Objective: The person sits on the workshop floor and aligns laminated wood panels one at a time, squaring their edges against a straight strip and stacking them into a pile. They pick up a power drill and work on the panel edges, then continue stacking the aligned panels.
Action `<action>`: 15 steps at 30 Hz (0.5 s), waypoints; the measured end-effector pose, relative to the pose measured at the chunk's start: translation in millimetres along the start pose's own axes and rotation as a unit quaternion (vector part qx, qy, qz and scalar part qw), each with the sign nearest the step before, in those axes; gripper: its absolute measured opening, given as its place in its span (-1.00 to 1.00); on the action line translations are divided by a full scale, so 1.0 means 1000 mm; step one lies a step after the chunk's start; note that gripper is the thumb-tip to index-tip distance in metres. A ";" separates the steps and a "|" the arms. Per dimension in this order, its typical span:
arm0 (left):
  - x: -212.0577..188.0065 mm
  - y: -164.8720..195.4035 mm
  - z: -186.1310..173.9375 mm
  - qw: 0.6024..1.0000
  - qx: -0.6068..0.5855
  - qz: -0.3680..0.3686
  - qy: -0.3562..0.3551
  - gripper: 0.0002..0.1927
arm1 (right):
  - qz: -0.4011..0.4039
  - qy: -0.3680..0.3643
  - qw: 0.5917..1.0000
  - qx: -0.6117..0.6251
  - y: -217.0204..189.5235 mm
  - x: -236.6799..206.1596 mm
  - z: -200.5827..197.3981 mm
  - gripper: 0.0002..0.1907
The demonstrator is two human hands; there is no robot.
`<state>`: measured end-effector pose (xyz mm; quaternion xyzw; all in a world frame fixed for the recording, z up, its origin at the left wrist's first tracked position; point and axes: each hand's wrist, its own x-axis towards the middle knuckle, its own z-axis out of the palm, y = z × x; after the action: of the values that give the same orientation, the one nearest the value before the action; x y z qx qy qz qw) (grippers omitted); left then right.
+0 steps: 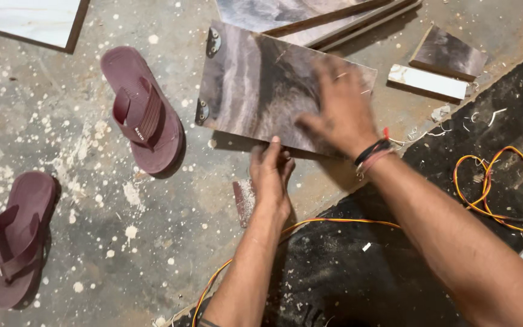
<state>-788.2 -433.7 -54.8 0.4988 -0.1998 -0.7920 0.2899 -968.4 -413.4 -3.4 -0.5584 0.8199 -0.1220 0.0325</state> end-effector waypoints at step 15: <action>0.087 0.174 0.063 0.703 0.542 0.461 -0.025 -0.45 | 0.198 0.111 0.698 0.679 0.014 0.010 0.027 -0.63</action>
<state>-828.8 -619.7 18.4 0.3954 -0.8064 -0.3276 0.2932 -979.9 -421.7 -32.5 -0.1920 0.6038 -0.6972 0.3353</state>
